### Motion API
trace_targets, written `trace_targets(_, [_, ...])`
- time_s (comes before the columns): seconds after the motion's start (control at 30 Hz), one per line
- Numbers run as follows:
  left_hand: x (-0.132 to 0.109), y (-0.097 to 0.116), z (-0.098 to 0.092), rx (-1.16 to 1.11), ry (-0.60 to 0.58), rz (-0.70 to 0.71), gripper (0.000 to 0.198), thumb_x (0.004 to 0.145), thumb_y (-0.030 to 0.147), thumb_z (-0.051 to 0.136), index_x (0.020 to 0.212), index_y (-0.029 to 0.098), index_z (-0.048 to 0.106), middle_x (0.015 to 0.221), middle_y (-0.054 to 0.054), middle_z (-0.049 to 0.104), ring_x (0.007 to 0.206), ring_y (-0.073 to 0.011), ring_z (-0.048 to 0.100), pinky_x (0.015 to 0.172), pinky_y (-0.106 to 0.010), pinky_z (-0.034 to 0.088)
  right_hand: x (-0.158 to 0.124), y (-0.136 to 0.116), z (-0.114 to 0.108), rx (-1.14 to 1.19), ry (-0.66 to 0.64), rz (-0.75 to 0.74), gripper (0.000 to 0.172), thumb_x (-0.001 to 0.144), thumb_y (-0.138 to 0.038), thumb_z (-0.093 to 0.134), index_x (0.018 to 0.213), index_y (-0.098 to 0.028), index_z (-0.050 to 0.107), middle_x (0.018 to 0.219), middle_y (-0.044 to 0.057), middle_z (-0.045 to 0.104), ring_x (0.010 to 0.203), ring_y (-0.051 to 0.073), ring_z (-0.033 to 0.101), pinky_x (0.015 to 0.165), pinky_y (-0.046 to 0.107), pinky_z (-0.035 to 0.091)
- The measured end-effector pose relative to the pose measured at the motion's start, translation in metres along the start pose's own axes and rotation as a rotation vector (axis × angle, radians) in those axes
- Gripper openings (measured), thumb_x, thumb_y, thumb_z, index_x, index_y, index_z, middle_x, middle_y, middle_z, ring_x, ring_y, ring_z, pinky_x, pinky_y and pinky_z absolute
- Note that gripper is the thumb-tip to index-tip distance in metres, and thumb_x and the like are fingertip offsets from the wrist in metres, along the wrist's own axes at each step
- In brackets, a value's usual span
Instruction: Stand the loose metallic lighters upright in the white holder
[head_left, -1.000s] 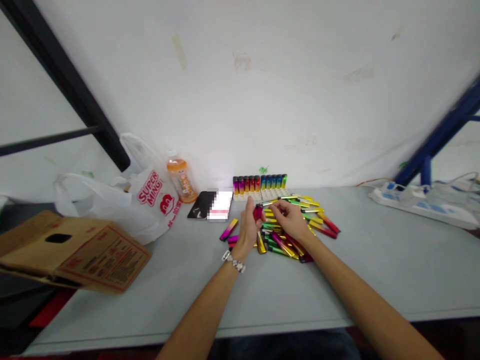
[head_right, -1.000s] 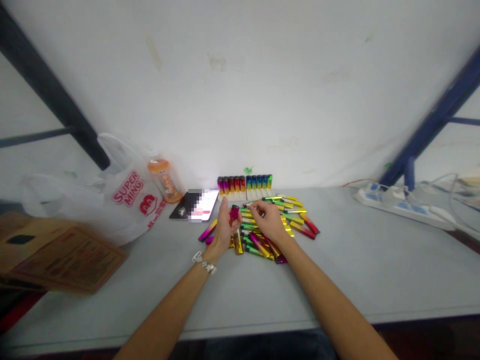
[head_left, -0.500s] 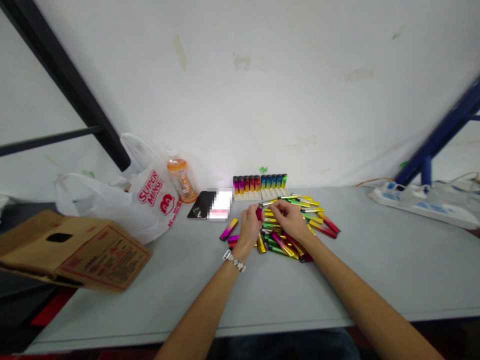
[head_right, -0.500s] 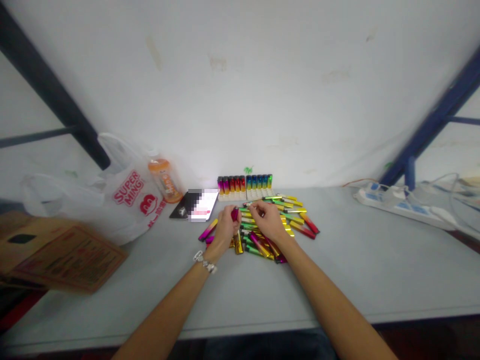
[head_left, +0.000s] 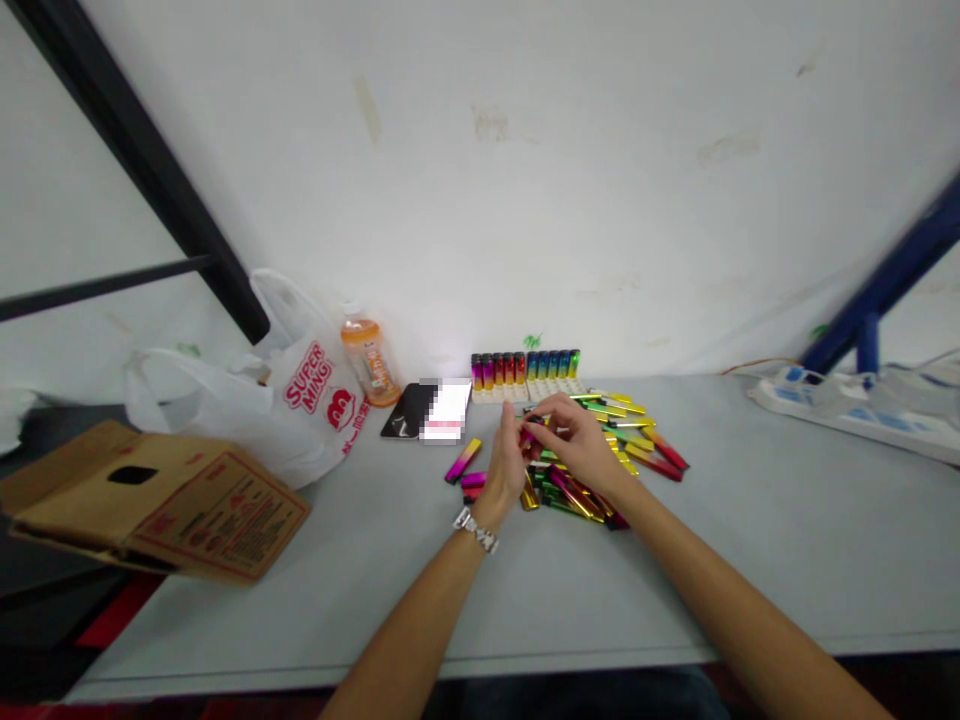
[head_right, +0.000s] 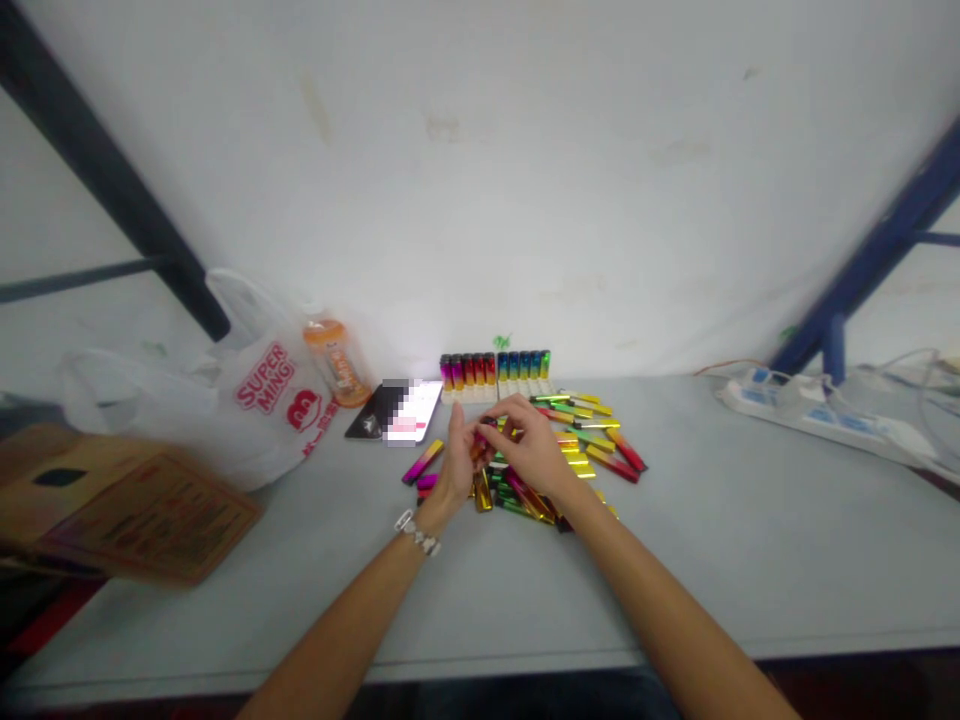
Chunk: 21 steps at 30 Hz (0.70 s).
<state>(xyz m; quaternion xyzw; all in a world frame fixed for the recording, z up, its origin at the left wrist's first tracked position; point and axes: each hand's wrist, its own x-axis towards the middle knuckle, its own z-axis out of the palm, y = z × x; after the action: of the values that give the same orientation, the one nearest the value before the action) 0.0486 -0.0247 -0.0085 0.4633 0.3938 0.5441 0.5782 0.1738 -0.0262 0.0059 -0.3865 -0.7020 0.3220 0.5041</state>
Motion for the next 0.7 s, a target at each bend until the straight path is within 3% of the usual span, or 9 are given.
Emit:
trace_targets(0.1, [-0.003, 0.005, -0.006, 0.151, 0.005, 0.133, 0.072, 0.09, 0.073, 0.017, 0.08, 0.016, 0.06, 0.072, -0.005, 0.061, 0.062, -0.0149, 0.051, 0.056, -0.027, 0.038, 0.007, -0.005, -0.005, 0.101, 0.003, 0.072, 0.029, 0.082, -0.046, 0.067, 0.094, -0.019, 0.067, 0.087, 0.005, 0.066, 0.064, 0.015, 0.061, 0.056, 0.028, 0.051])
trace_targets(0.2, [-0.008, 0.012, -0.018, 0.397, 0.12, 0.296, 0.057, 0.096, 0.06, 0.024, 0.096, 0.019, 0.063, 0.094, -0.007, 0.066, 0.085, -0.0192, 0.058, 0.076, -0.031, 0.044, 0.028, -0.006, -0.013, 0.156, 0.047, 0.111, 0.036, 0.078, -0.048, 0.07, 0.098, -0.019, 0.065, 0.071, 0.001, 0.065, 0.051, 0.012, 0.056, 0.046, 0.026, 0.047])
trace_targets(0.3, [-0.013, 0.015, -0.032, 0.559, 0.177, 0.386, 0.05, 0.099, 0.052, 0.025, 0.097, 0.02, 0.063, 0.095, -0.007, 0.064, 0.09, -0.0202, 0.056, 0.085, -0.033, 0.042, 0.061, 0.003, -0.015, 0.098, 0.043, 0.024, 0.034, 0.076, -0.043, 0.071, 0.099, -0.018, 0.063, 0.075, 0.002, 0.066, 0.061, 0.015, 0.062, 0.052, 0.027, 0.051])
trace_targets(0.5, [-0.019, 0.009, -0.041, 0.625, 0.174, 0.353, 0.052, 0.1, 0.048, 0.021, 0.088, 0.02, 0.064, 0.085, -0.005, 0.062, 0.085, -0.0202, 0.055, 0.086, -0.034, 0.041, 0.124, 0.042, 0.006, -0.307, 0.007, -0.096, 0.014, 0.077, -0.027, 0.066, 0.086, -0.018, 0.063, 0.067, -0.001, 0.062, 0.061, 0.013, 0.057, 0.061, 0.026, 0.045])
trace_targets(0.7, [-0.016, 0.007, -0.043, 0.606, 0.175, 0.308, 0.056, 0.1, 0.049, 0.018, 0.088, 0.019, 0.064, 0.086, -0.006, 0.063, 0.086, -0.0199, 0.055, 0.086, -0.034, 0.04, 0.147, 0.06, 0.029, -0.406, -0.067, -0.147, 0.007, 0.078, -0.021, 0.062, 0.082, -0.015, 0.065, 0.065, 0.0, 0.062, 0.061, 0.013, 0.053, 0.063, 0.027, 0.041])
